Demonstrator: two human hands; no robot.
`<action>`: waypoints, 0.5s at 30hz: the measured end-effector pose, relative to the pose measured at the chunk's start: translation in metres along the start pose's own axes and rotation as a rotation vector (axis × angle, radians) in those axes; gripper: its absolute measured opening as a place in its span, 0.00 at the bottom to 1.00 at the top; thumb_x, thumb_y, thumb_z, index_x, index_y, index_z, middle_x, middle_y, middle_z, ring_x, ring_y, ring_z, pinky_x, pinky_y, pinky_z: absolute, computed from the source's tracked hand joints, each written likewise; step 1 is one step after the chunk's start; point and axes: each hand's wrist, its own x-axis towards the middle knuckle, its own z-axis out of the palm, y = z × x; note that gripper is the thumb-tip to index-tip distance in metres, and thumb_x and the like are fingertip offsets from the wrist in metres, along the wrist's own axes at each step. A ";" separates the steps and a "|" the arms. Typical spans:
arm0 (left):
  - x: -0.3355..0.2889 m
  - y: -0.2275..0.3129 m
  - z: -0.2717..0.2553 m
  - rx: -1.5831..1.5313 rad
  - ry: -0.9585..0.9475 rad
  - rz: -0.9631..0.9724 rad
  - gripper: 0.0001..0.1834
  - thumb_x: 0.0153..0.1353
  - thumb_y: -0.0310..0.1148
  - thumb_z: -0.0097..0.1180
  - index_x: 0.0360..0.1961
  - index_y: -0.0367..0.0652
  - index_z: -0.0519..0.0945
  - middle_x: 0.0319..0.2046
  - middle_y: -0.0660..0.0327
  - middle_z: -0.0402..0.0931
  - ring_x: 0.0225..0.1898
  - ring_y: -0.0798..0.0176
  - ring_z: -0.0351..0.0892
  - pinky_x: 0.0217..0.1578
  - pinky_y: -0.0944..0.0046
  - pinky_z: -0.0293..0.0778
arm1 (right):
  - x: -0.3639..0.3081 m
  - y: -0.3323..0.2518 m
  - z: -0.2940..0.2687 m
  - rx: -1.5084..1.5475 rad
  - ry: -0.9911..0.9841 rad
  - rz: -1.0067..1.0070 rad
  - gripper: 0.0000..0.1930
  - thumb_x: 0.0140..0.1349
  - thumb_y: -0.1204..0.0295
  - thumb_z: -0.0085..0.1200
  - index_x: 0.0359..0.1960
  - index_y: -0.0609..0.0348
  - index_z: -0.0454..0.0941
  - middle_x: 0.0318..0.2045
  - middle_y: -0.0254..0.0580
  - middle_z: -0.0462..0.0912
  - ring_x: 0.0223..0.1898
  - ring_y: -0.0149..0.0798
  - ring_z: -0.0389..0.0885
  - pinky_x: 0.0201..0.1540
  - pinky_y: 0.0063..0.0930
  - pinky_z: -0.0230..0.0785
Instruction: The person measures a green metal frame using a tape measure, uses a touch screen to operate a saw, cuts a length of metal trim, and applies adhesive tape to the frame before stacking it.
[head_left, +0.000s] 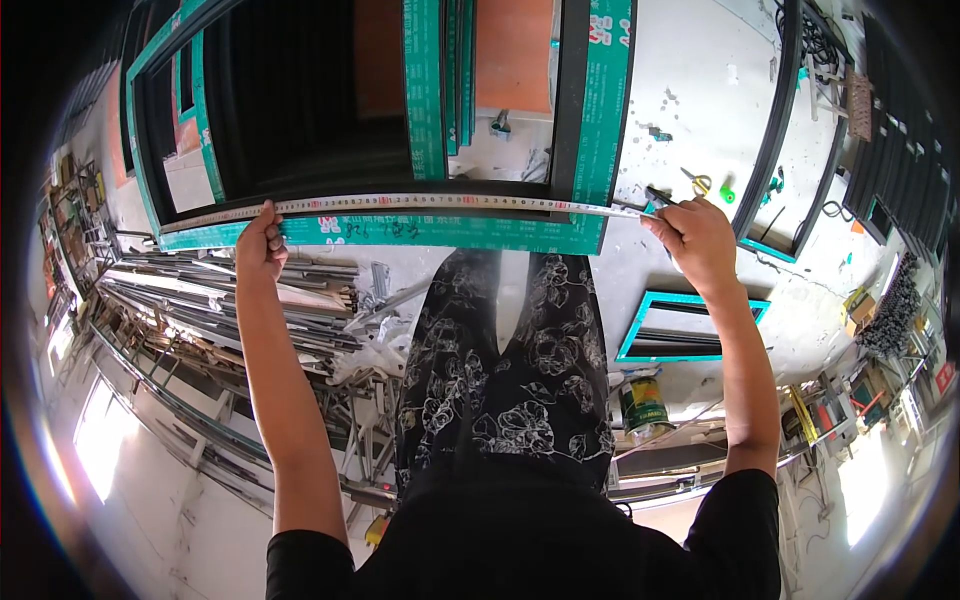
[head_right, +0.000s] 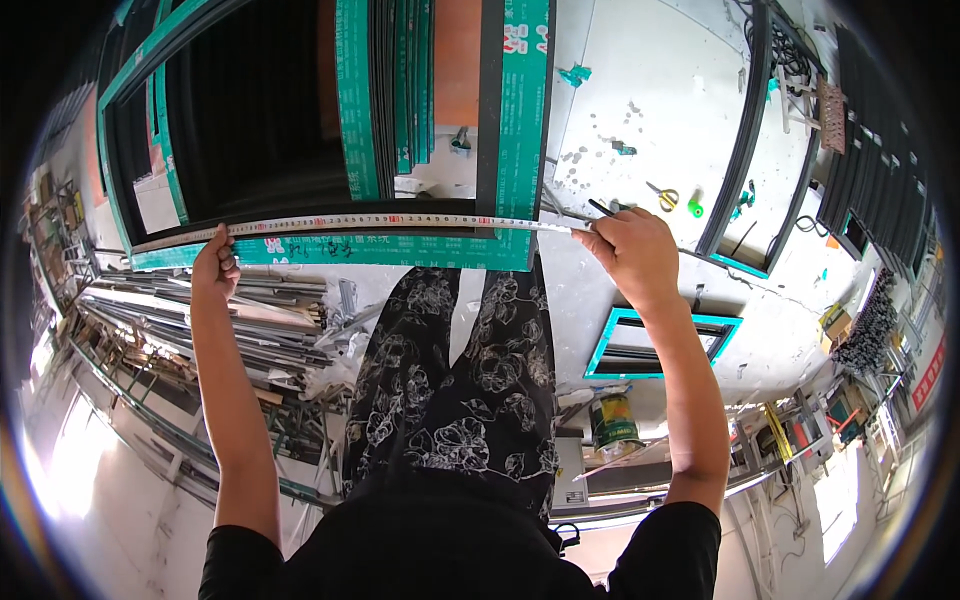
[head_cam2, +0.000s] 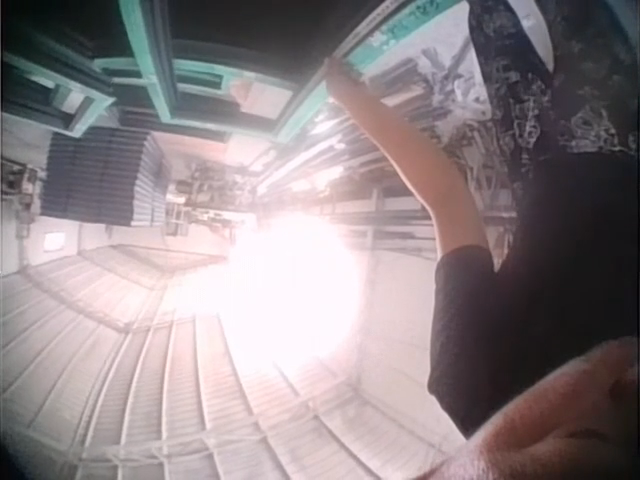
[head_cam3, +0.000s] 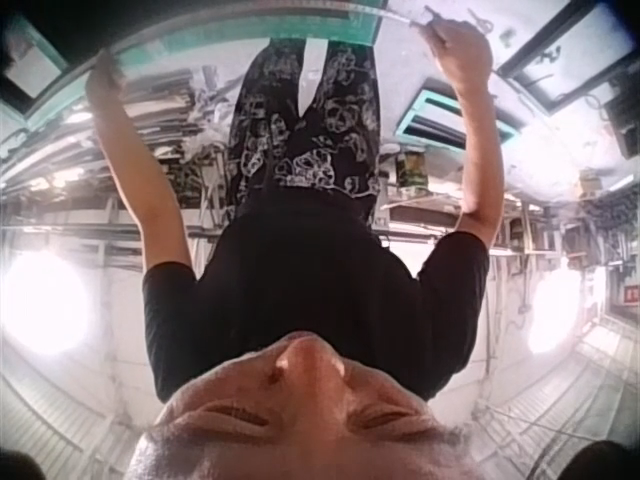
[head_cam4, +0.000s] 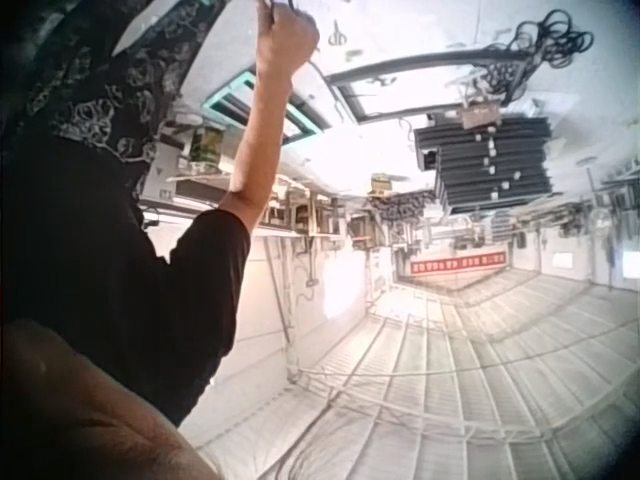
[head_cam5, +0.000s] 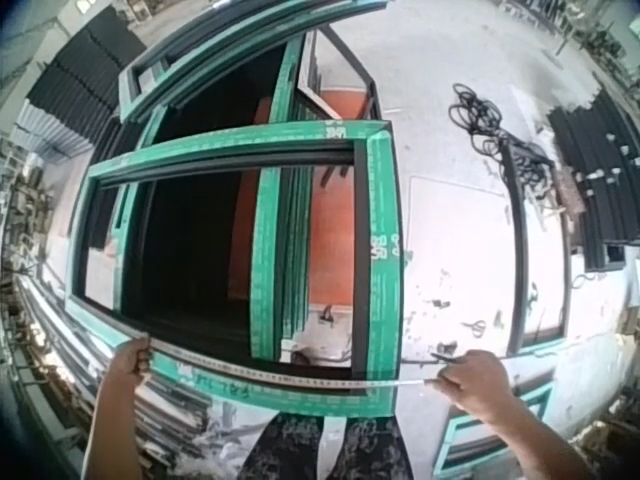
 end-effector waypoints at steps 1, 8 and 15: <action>0.001 -0.001 -0.001 -0.006 0.001 -0.002 0.15 0.61 0.42 0.64 0.25 0.44 0.76 0.12 0.75 0.63 0.12 0.79 0.58 0.13 0.78 0.51 | 0.000 0.001 0.001 -0.002 -0.002 0.000 0.17 0.55 0.58 0.63 0.18 0.56 0.77 0.15 0.38 0.74 0.24 0.44 0.73 0.28 0.40 0.65; 0.007 -0.003 -0.005 -0.040 -0.008 0.004 0.15 0.61 0.42 0.64 0.24 0.44 0.77 0.12 0.75 0.63 0.11 0.79 0.58 0.13 0.78 0.51 | 0.002 0.002 0.003 0.011 0.012 -0.020 0.17 0.55 0.58 0.63 0.17 0.56 0.76 0.14 0.38 0.73 0.23 0.44 0.72 0.27 0.39 0.64; 0.010 -0.005 -0.007 -0.044 -0.006 -0.001 0.14 0.60 0.42 0.65 0.25 0.46 0.78 0.11 0.76 0.63 0.11 0.79 0.58 0.12 0.78 0.50 | 0.002 0.002 0.002 -0.012 -0.018 -0.019 0.17 0.55 0.58 0.63 0.18 0.56 0.77 0.15 0.38 0.73 0.24 0.44 0.72 0.27 0.39 0.64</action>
